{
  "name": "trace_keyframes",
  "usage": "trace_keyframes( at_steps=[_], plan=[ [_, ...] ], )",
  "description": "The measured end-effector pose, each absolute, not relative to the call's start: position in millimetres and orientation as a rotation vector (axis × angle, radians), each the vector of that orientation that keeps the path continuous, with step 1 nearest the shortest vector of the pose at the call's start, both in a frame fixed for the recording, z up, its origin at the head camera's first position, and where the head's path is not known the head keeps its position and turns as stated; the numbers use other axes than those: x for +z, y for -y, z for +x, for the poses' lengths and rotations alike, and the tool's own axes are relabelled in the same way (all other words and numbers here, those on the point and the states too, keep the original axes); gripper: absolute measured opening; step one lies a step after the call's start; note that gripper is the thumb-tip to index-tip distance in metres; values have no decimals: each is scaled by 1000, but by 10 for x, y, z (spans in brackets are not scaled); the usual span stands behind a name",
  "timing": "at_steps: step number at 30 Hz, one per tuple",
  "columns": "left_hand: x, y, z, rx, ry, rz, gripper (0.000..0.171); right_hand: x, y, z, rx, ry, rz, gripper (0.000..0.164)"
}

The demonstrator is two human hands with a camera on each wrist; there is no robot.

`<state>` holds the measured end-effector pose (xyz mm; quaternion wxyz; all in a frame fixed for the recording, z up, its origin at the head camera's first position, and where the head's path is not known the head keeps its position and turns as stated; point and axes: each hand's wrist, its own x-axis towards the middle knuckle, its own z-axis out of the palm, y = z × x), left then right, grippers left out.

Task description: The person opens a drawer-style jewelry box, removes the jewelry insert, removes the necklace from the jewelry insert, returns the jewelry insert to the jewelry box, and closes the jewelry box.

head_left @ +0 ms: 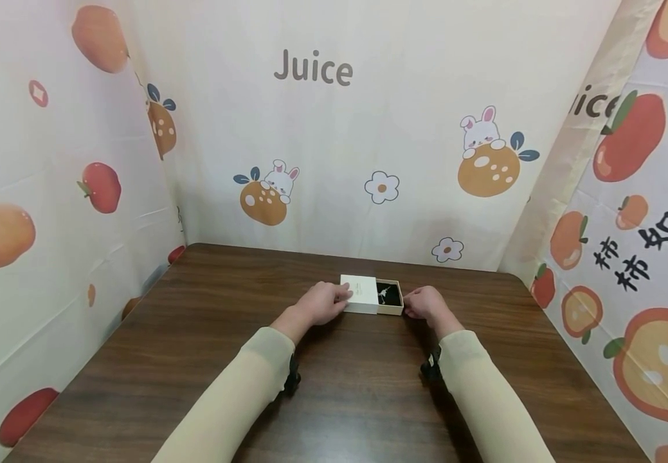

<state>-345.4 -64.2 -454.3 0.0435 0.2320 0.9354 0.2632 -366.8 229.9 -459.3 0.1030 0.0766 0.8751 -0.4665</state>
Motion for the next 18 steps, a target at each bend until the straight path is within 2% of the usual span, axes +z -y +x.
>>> trace_keyframes(
  at_steps=[18],
  plan=[
    [-4548, 645, -3456, 789, -2863, 697, 47, -4517, -2339, -3597, -1476, -2473, 205, 32]
  ],
)
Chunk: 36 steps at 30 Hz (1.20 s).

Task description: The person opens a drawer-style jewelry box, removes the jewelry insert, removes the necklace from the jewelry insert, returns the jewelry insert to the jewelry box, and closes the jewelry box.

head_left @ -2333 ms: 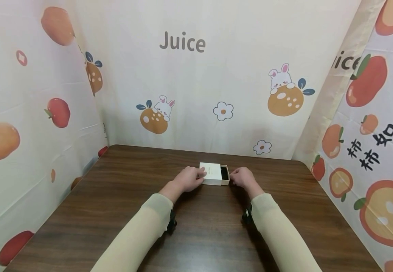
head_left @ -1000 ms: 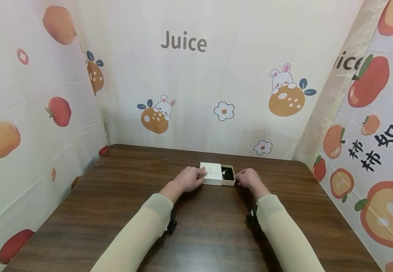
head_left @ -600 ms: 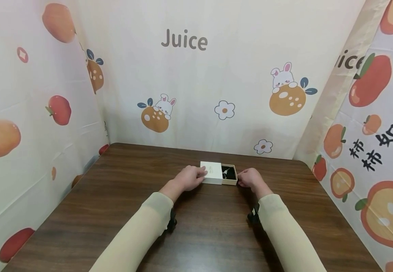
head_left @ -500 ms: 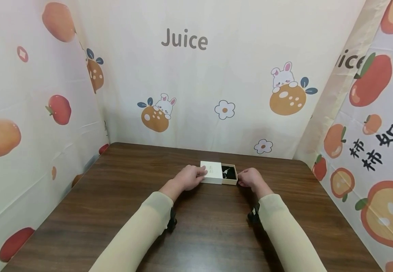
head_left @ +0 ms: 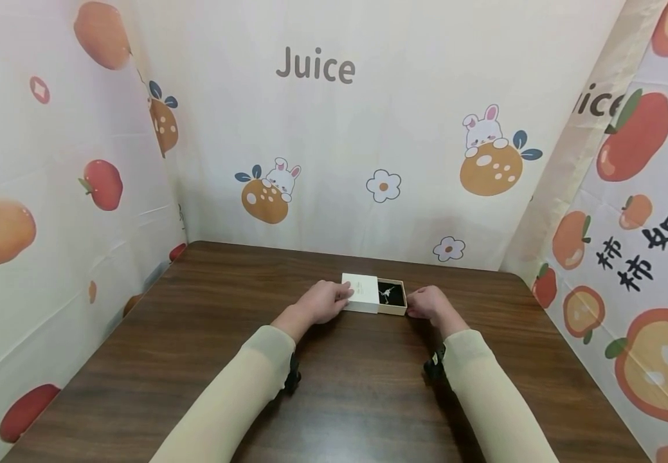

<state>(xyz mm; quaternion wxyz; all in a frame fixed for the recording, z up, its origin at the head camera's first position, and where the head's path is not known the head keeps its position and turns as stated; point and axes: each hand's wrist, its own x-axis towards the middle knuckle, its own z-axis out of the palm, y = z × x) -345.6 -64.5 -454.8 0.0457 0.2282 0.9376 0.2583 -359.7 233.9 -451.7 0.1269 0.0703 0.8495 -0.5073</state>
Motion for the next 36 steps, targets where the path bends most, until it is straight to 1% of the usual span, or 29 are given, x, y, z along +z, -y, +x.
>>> trace_keyframes(
  at_steps=[11, 20, 36],
  plan=[
    [-4544, 635, -3444, 796, -2854, 696, 48, -4554, -2408, -3616, -1569, -2379, 219, 36],
    [-4547, 635, -3436, 796, -2864, 695, 50, -4585, -2448, -3625, -1401, -2534, 207, 27],
    [-4558, 638, -3436, 803, -2865, 686, 51, -4580, -2442, -3616, -1474, -2478, 224, 30]
  ],
)
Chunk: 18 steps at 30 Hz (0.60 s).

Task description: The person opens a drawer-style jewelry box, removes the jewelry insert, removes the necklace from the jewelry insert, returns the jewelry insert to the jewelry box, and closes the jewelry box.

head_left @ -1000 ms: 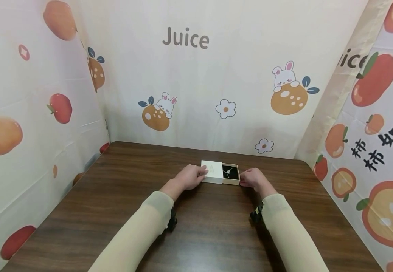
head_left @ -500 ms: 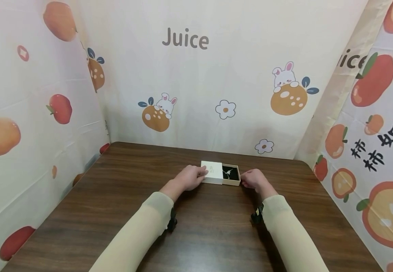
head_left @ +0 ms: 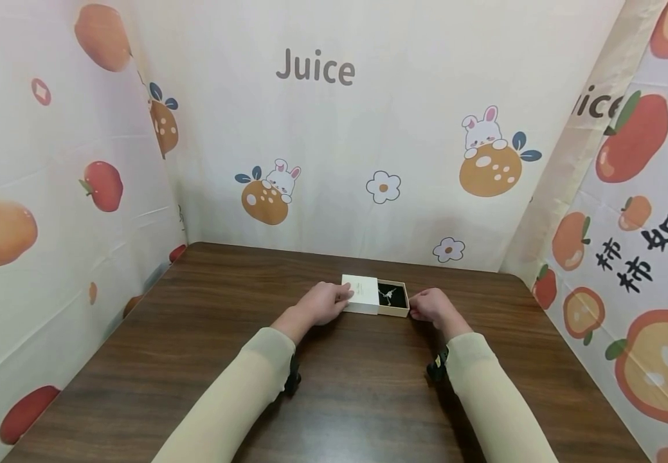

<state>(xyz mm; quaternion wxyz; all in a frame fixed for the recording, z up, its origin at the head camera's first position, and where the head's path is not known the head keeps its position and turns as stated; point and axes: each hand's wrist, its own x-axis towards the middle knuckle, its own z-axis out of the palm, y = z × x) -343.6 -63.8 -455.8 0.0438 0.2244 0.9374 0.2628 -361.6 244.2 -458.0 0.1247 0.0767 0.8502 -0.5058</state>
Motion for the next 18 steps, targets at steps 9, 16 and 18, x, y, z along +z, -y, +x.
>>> trace_keyframes(
  at_steps=[9, 16, 18],
  plan=[
    [-4550, 640, -3429, 802, -2859, 689, 50, -4582, -2445, -3610, -1519, -2442, 229, 33],
    [-4552, 643, -3426, 815, -2863, 693, 50, -4580, -2434, -3595, -1512, -2454, 225, 34],
    [-4553, 643, -3424, 821, -2862, 691, 50, -4574, -2429, -3591, -1513, -2458, 227, 34]
  ],
)
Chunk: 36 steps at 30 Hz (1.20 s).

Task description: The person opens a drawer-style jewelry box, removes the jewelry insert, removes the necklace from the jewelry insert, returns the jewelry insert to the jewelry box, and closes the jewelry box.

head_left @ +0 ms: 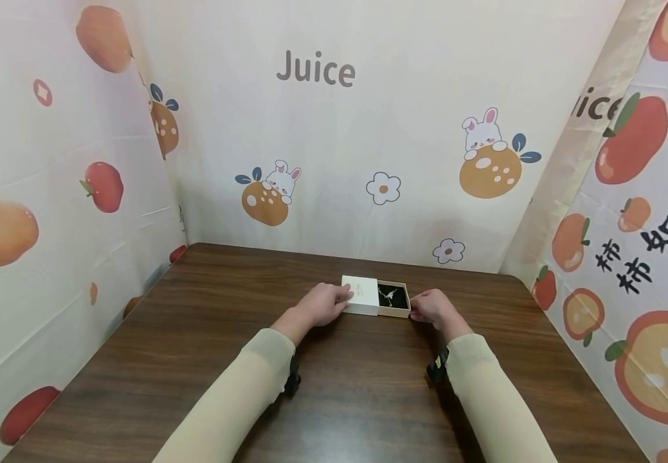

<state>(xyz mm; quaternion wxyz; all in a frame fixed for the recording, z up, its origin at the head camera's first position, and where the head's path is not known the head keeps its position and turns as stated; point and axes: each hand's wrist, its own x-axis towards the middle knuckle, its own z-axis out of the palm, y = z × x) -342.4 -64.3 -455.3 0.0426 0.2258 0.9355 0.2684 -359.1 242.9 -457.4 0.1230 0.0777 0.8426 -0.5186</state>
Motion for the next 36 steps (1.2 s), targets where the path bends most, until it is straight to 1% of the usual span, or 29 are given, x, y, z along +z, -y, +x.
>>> trace_keyframes(
  at_steps=[10, 14, 20, 22, 25, 31, 36],
  plan=[
    [-4552, 647, -3427, 817, -2851, 676, 50, -4551, -2471, -3605, -1467, -2502, 209, 32],
    [-4556, 644, -3434, 807, -2851, 678, 49, -4494, -2468, -3603, -1290, -2720, 139, 34],
    [-4549, 641, -3430, 802, -2861, 670, 48, -4448, -2310, -3640, -852, -2982, -136, 35],
    [-4547, 639, -3428, 808, -2857, 665, 48, -4445, -2245, -3649, -701, -3024, -185, 37],
    [-4546, 636, -3422, 816, -2854, 663, 47, -4446, -2170, -3646, -534, -3064, -217, 40],
    [-4545, 631, -3426, 820, -2857, 672, 46, -4434, -2077, -3612, -427, -3060, -215, 46],
    [-4556, 633, -3429, 824, -2854, 688, 44, -4456, -2021, -3607, -308, -3067, -219, 45]
  ],
)
